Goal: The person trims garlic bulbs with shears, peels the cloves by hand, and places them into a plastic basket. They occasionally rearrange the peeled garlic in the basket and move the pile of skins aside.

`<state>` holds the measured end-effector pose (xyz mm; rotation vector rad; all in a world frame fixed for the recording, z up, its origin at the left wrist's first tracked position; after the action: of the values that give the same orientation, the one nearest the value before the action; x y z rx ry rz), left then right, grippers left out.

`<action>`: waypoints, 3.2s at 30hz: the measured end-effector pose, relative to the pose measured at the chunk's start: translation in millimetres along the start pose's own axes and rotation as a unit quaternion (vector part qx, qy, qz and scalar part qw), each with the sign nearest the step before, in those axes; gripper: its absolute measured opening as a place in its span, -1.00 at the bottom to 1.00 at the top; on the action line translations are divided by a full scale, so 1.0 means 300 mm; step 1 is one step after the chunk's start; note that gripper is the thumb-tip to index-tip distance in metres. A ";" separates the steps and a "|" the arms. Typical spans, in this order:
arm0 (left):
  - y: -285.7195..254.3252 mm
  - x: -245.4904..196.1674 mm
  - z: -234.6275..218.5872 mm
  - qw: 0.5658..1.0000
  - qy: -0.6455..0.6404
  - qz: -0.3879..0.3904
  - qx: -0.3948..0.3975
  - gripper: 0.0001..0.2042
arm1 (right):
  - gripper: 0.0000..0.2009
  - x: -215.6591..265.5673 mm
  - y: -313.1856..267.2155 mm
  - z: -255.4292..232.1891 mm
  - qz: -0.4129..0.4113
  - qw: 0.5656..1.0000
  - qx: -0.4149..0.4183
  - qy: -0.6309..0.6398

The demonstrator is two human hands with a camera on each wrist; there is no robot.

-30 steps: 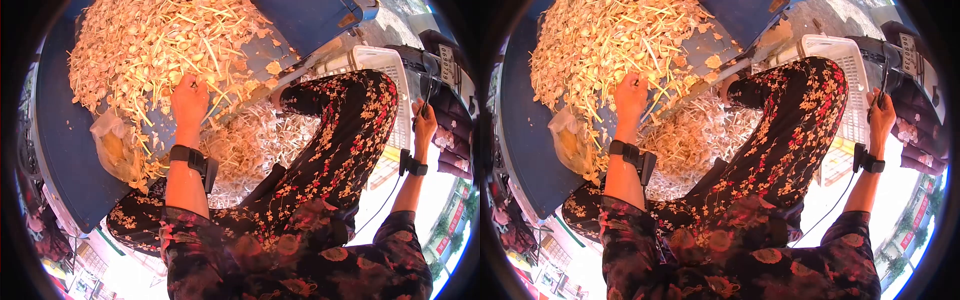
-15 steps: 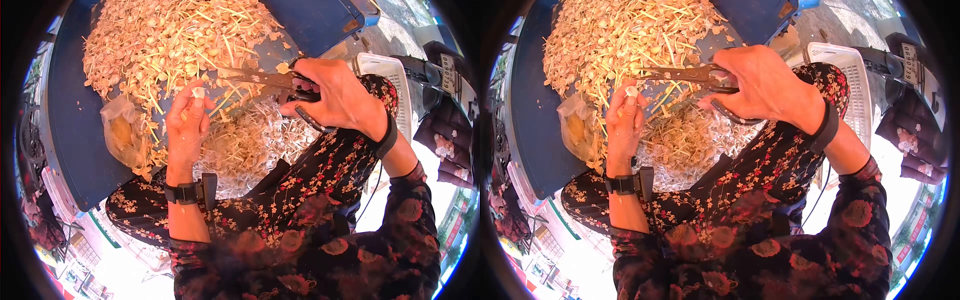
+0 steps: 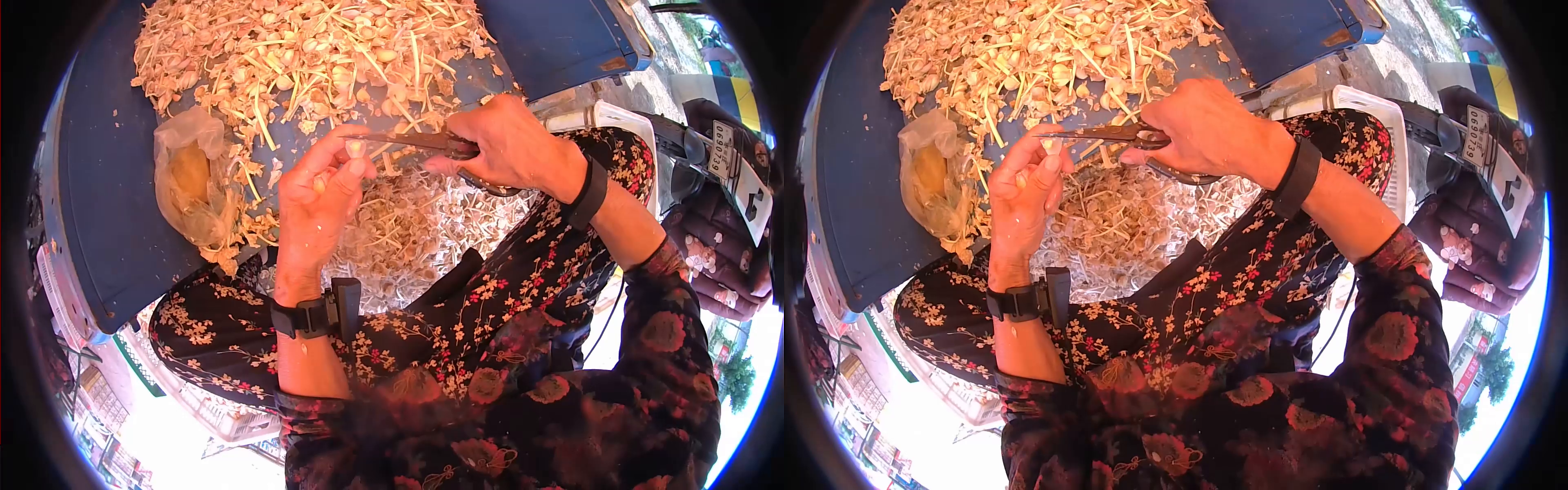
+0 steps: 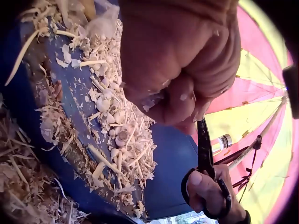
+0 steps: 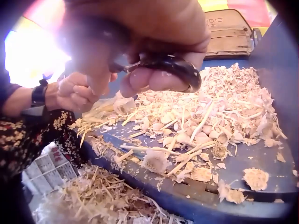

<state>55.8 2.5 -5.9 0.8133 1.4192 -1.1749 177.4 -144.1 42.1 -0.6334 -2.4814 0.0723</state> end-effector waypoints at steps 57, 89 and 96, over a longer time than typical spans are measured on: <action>0.027 0.154 -0.044 0.930 -0.351 0.002 -0.111 -0.76 | -0.86 -0.053 0.224 0.210 0.032 0.849 -0.018 0.527; 0.048 0.201 0.015 0.983 0.016 -0.020 -0.182 -0.80 | -0.74 0.051 0.221 0.129 -0.009 0.942 -0.144 0.302; 0.016 0.158 0.018 0.984 -0.093 -0.039 -0.145 -0.77 | -0.83 -0.125 0.248 0.164 0.041 0.918 -0.148 0.367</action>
<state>52.5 -7.0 -52.7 0.4363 1.4338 -1.0421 209.3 -90.9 -32.3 -0.7227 -1.7425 -0.4418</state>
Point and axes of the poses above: each hand's wrist, its own y-axis towards the middle knuckle, its own z-axis out of the palm, x = y × z, the point moved 6 cm from there along y, towards the middle knuckle, and after that the axes turned 12 degrees about y, right-handed, at the moved point
